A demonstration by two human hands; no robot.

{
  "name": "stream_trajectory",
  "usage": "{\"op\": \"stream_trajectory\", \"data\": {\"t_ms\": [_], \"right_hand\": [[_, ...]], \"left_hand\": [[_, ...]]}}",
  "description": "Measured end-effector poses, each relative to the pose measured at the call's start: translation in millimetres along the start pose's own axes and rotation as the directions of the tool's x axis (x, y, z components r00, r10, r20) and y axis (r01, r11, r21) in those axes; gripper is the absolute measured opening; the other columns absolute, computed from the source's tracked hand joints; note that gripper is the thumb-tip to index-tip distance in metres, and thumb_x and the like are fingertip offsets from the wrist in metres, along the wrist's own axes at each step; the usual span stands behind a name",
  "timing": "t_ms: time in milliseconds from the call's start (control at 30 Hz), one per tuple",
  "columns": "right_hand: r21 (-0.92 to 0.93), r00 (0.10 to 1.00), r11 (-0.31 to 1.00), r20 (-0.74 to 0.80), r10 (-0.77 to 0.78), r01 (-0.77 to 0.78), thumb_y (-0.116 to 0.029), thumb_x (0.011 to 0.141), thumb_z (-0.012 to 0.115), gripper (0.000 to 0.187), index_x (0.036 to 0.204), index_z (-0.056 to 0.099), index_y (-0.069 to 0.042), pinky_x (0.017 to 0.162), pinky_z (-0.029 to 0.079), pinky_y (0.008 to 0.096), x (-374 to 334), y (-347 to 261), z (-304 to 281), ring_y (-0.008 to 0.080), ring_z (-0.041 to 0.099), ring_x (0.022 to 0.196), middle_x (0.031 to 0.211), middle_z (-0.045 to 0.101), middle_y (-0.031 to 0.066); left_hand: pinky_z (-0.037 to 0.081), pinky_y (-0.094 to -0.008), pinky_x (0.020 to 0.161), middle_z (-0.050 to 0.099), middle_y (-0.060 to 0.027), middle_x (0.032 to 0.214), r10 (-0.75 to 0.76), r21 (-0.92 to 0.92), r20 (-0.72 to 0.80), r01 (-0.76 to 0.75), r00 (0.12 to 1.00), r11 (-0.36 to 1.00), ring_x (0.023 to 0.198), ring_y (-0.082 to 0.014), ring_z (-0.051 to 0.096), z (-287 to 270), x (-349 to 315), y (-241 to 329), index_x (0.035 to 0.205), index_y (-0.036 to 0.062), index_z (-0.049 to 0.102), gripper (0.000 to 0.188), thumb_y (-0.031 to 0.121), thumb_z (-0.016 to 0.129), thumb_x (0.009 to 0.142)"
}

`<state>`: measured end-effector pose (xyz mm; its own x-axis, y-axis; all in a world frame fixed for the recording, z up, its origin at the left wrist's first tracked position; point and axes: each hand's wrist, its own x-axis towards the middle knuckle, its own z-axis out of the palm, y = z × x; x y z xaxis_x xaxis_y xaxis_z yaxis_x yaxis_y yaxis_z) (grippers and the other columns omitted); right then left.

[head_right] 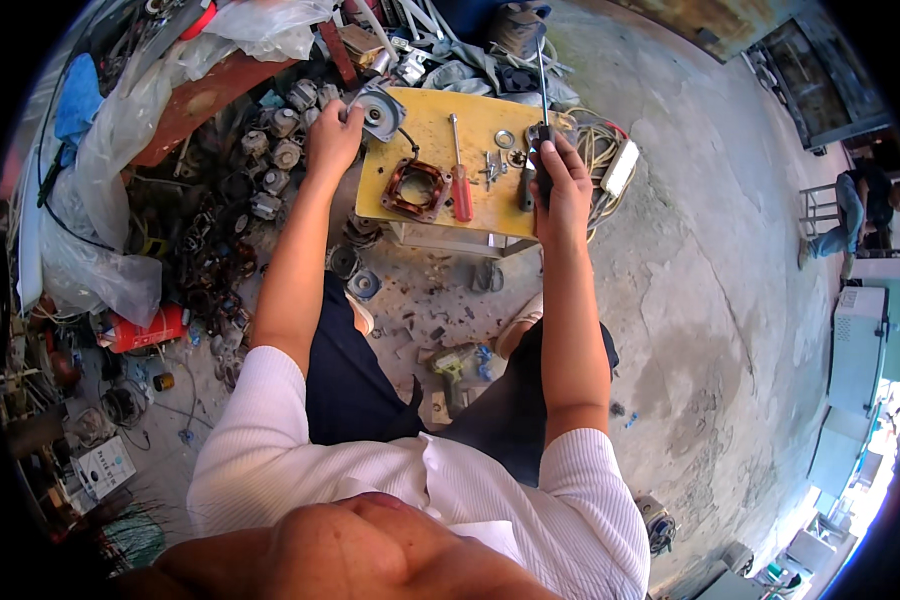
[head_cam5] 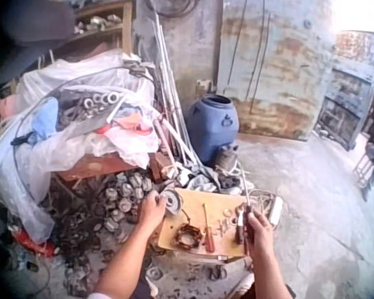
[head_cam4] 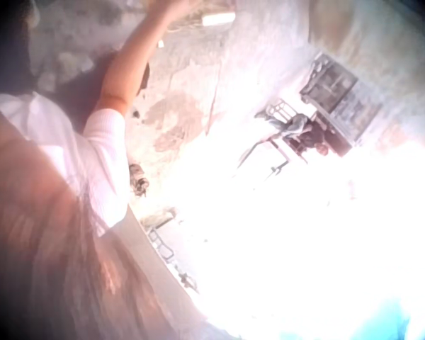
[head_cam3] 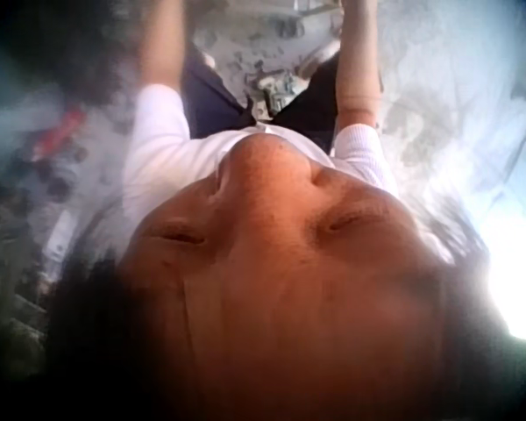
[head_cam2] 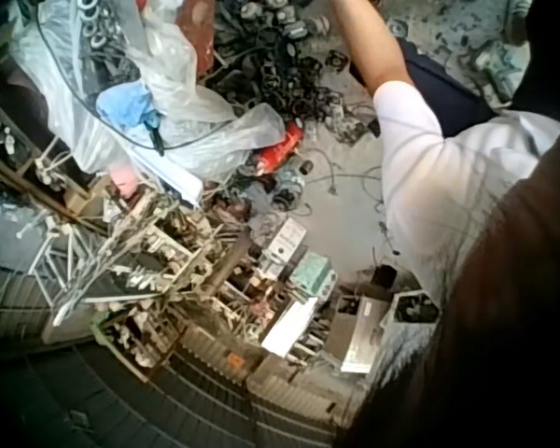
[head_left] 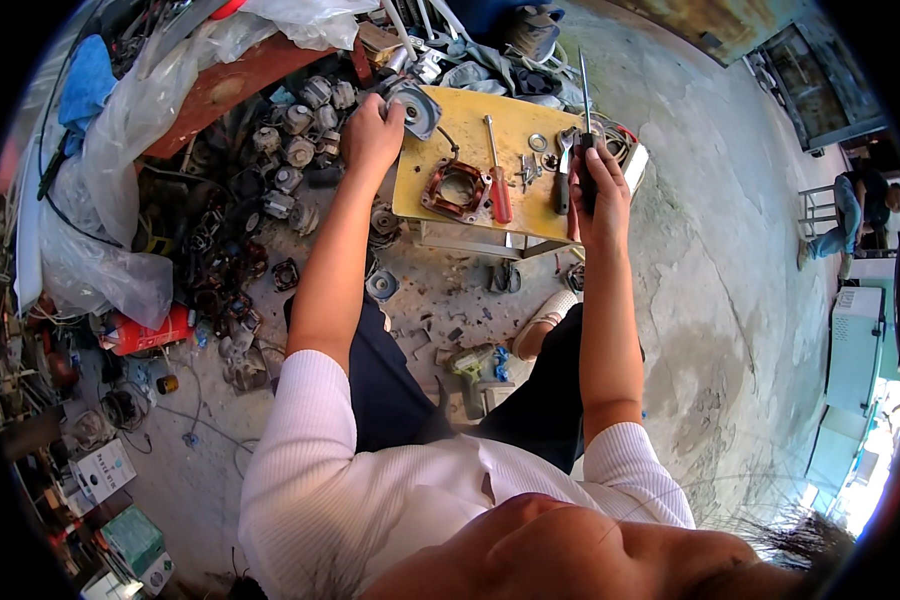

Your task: The person disassembles a small electric motor housing by removing screws with a screwdriver and then pulling the housing components apart by hand.

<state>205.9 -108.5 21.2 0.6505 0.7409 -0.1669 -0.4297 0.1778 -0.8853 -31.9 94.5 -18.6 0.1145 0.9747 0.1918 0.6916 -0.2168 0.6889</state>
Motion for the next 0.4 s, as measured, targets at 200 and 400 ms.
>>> {"op": "stream_trajectory", "data": {"t_ms": [200, 400], "right_hand": [[-0.016, 0.999, 0.999, 0.011, -0.043, 0.043, -0.016, 0.094, 0.068, 0.034, 0.126, 0.063, -0.005, 0.055, 0.043, 0.0176, 18.2, 6.5, -12.1, 0.0045, 0.058, 0.074, 0.097, 0.069, 0.0012], [0.074, 0.993, 0.990, -0.038, -0.116, 0.119, -0.018, 0.095, 0.067, 0.035, 0.128, 0.062, -0.007, 0.062, 0.052, 0.0203, 30.6, -7.3, -11.6, 0.0080, 0.065, 0.093, 0.110, 0.069, -0.0001]], "left_hand": [[0.056, -0.0368, 0.074, 0.068, -0.0068, 0.092, -0.169, -0.757, 0.217, 0.275, 0.961, 0.593, 0.087, -0.0211, 0.069, -18.3, -4.2, 15.7, 0.103, 0.0033, 0.064, 0.037, 0.039, 0.065, 0.094], [0.056, -0.0462, 0.094, 0.061, -0.0105, 0.136, 0.325, -0.595, 0.600, 0.679, 0.731, -0.429, 0.112, -0.0295, 0.064, -16.3, -14.2, -2.5, 0.140, 0.0088, 0.051, 0.072, 0.058, 0.066, 0.089]]}}
